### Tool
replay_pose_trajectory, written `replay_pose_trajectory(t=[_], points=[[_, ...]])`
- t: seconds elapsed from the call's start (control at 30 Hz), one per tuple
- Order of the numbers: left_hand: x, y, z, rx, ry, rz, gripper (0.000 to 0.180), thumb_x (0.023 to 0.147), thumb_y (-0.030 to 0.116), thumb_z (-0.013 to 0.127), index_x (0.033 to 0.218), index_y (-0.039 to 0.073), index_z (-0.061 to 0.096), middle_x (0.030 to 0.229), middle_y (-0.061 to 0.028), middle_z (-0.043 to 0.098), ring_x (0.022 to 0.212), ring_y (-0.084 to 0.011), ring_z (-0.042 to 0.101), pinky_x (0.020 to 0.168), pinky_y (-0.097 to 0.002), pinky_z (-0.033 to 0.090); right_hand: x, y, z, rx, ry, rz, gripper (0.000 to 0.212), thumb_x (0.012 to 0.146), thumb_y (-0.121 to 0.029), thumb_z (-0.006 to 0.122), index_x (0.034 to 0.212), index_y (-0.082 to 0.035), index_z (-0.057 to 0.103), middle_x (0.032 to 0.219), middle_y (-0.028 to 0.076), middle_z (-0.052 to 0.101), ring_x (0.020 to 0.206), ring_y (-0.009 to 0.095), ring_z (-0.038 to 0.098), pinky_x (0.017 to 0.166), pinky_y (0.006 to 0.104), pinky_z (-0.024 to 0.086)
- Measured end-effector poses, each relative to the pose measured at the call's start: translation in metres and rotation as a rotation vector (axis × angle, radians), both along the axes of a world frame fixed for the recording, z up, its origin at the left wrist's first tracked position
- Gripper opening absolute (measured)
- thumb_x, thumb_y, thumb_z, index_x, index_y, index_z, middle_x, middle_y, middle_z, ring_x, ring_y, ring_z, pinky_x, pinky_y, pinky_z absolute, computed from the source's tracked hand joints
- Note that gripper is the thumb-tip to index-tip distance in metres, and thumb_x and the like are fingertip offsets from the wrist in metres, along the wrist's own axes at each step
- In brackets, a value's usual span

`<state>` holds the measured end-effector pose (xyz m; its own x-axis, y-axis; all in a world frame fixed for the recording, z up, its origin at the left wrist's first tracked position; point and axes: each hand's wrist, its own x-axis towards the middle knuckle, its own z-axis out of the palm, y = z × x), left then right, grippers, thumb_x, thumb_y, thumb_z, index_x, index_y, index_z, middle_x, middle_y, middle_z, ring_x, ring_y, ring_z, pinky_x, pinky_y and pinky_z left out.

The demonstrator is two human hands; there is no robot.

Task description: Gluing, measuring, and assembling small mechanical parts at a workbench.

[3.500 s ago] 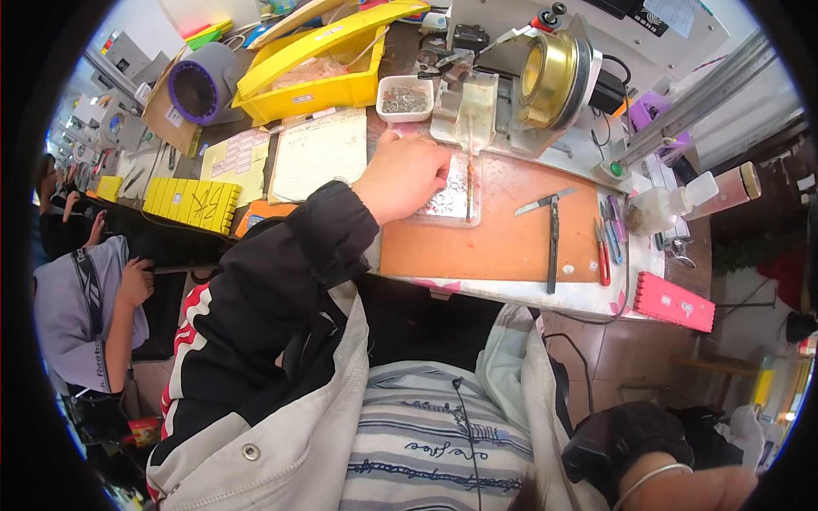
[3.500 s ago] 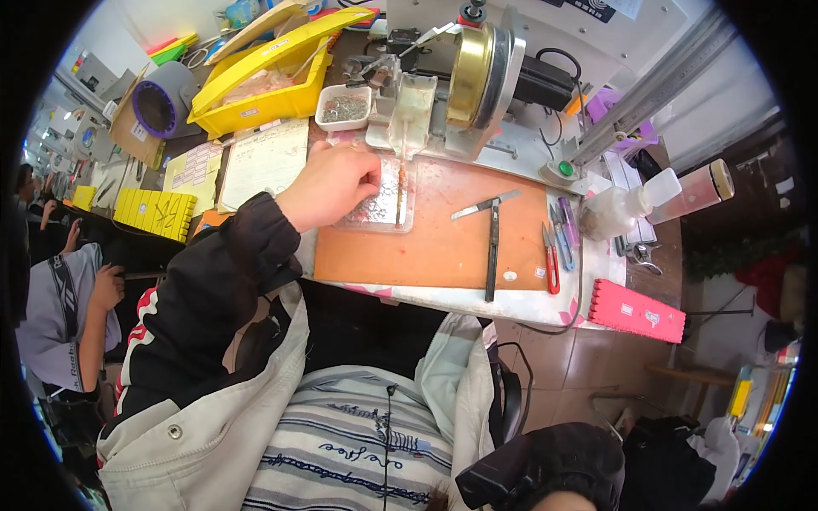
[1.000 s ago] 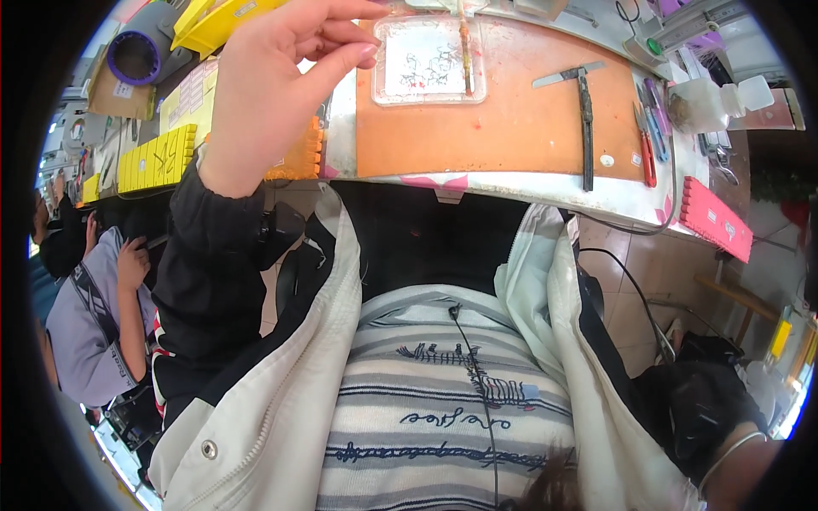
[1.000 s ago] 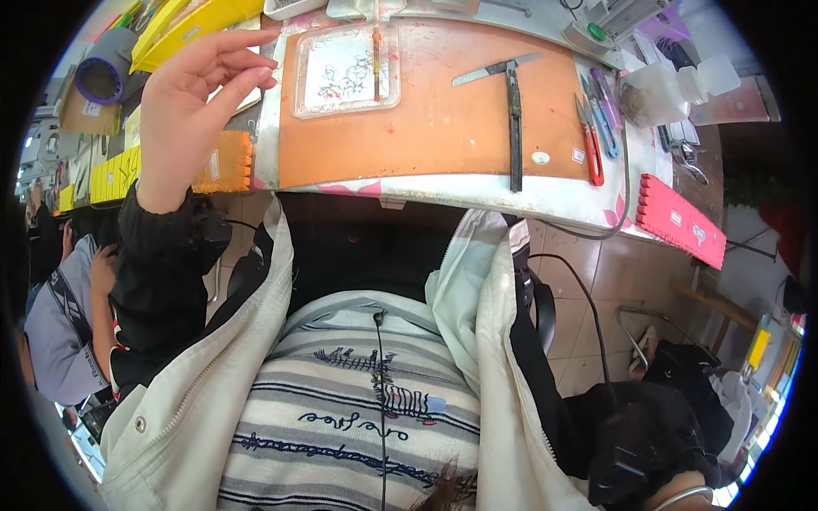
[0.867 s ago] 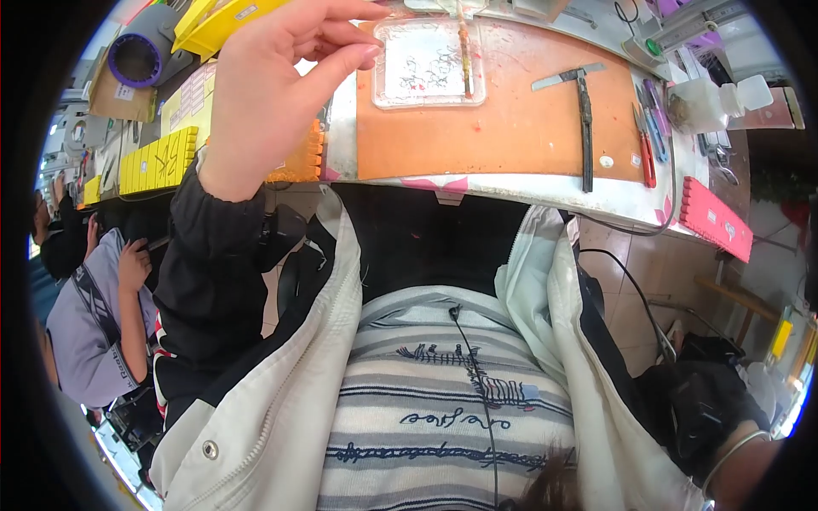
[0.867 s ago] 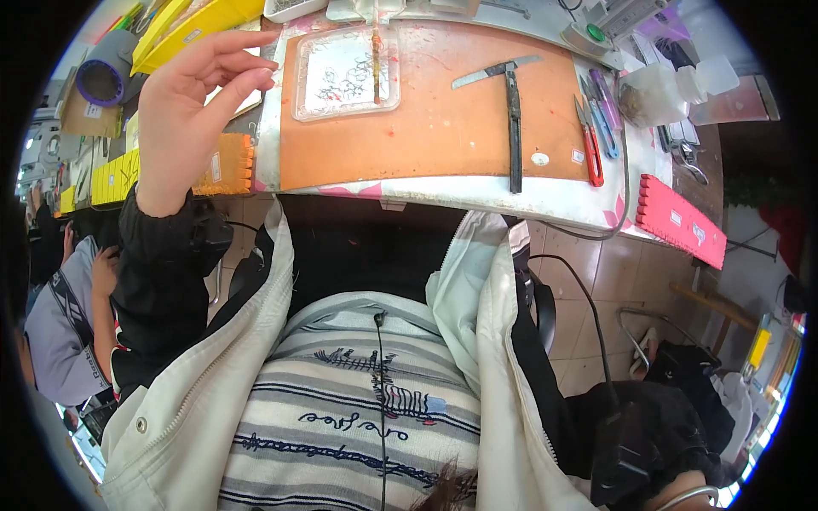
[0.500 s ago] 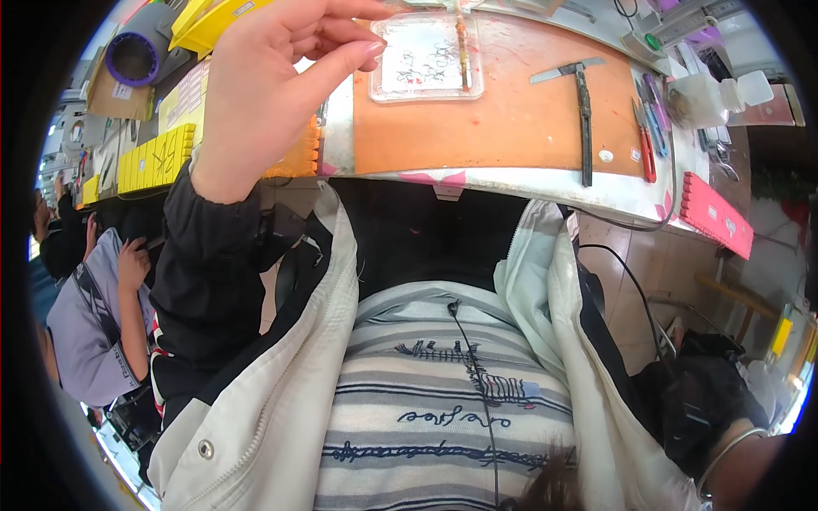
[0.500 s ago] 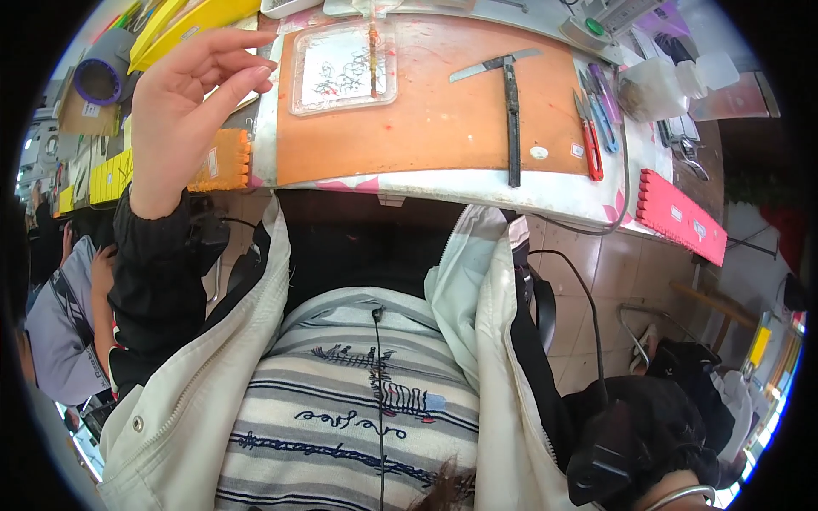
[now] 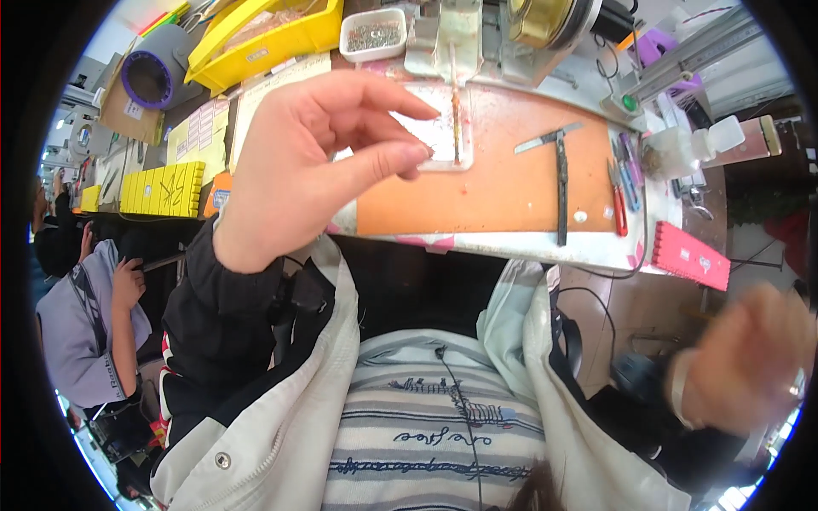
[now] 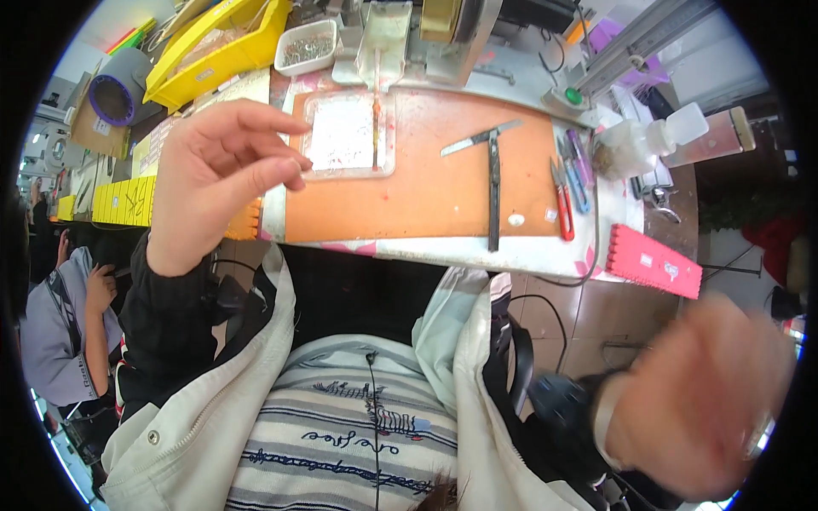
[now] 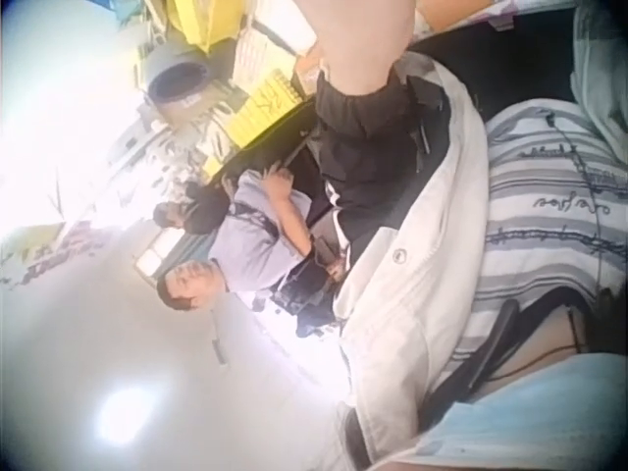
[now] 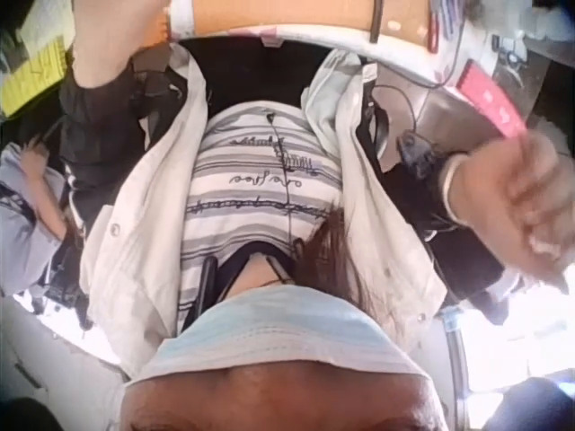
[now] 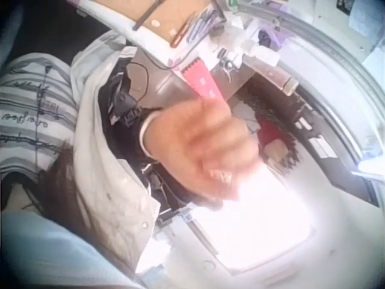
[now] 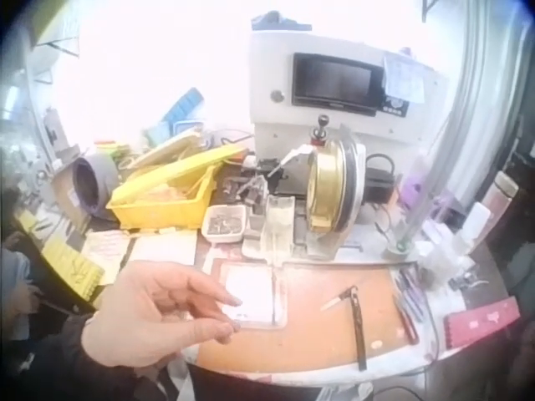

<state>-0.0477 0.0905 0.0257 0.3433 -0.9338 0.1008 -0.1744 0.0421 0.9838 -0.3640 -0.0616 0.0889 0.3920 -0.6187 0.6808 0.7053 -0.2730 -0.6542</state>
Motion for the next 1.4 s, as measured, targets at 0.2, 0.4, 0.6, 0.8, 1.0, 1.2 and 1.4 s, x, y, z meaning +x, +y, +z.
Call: replay_pose_trajectory(t=[0.2, 0.4, 0.6, 0.8, 1.0, 1.2, 1.4], points=[[-0.013, -0.004, 0.019, 0.108, 0.146, -0.067, 0.026, 0.083, 0.000, 0.069, 0.108, -0.003, 0.063, 0.086, -0.0106, 0.070, 0.078, -0.0142, 0.068, 0.073, -0.0243, 0.052, 0.119, 0.028, -0.066, -0.499, 0.721, -0.261, 0.030, 0.070, 0.008, 0.076, 0.098, 0.000, 0.067, 0.084, 0.006, 0.065, 0.061, 0.011, 0.056, 0.057, 0.0216, 0.044], [-0.010, -0.013, 0.032, 0.168, 0.172, -0.120, 0.028, 0.082, -0.002, 0.069, 0.109, -0.004, 0.062, 0.082, -0.0072, 0.068, 0.077, -0.0107, 0.065, 0.073, -0.0224, 0.050, 0.138, 0.023, -0.070, -0.653, 0.595, -0.312, 0.023, 0.071, 0.005, 0.078, 0.091, -0.002, 0.068, 0.078, 0.007, 0.069, 0.061, 0.016, 0.063, 0.052, 0.0248, 0.047], [-0.006, -0.022, 0.024, 0.081, 0.079, -0.112, 0.030, 0.079, -0.006, 0.069, 0.108, -0.003, 0.062, 0.085, -0.0065, 0.069, 0.078, -0.0128, 0.066, 0.074, -0.0242, 0.051, 0.145, 0.013, -0.064, -0.804, 0.541, -0.408, 0.018, 0.074, 0.001, 0.074, 0.090, -0.004, 0.067, 0.077, 0.007, 0.068, 0.061, 0.020, 0.065, 0.051, 0.0263, 0.049], [0.005, -0.031, 0.021, -0.409, -0.623, -0.042, 0.035, 0.072, -0.006, 0.076, 0.104, 0.002, 0.065, 0.084, -0.0072, 0.069, 0.076, -0.0214, 0.068, 0.069, -0.0295, 0.051, 0.156, 0.025, -0.059, 0.231, 0.675, 0.007, 0.007, 0.089, -0.001, 0.065, 0.088, 0.000, 0.058, 0.075, 0.000, 0.057, 0.062, 0.002, 0.051, 0.054, 0.0191, 0.040], [0.018, -0.029, 0.029, -0.524, -0.651, -0.013, 0.032, 0.070, -0.013, 0.071, 0.097, 0.004, 0.066, 0.081, -0.0080, 0.068, 0.069, -0.0232, 0.065, 0.061, -0.0317, 0.050, 0.167, 0.026, -0.042, 0.220, 0.709, 0.038, 0.012, 0.085, 0.000, 0.068, 0.094, 0.000, 0.060, 0.082, 0.001, 0.060, 0.064, 0.005, 0.054, 0.056, 0.0189, 0.043], [0.034, -0.020, 0.033, -0.420, -0.541, 0.084, 0.028, 0.071, -0.018, 0.066, 0.095, -0.002, 0.064, 0.082, -0.0121, 0.068, 0.071, -0.0209, 0.065, 0.065, -0.0289, 0.049, 0.167, 0.034, 0.013, -0.190, -0.175, 0.616, 0.017, 0.089, -0.018, 0.071, 0.092, -0.001, 0.070, 0.086, 0.006, 0.069, 0.061, 0.011, 0.060, 0.050, 0.0231, 0.042], [0.040, -0.018, 0.022, -0.346, -0.467, 0.117, 0.024, 0.074, -0.018, 0.064, 0.094, -0.005, 0.063, 0.083, -0.0152, 0.068, 0.074, -0.0203, 0.066, 0.067, -0.0279, 0.051, 0.185, 0.041, 0.009, -0.071, -0.266, 0.820, 0.019, 0.090, -0.019, 0.070, 0.091, 0.001, 0.068, 0.080, 0.007, 0.067, 0.056, 0.016, 0.060, 0.046, 0.0272, 0.042]])
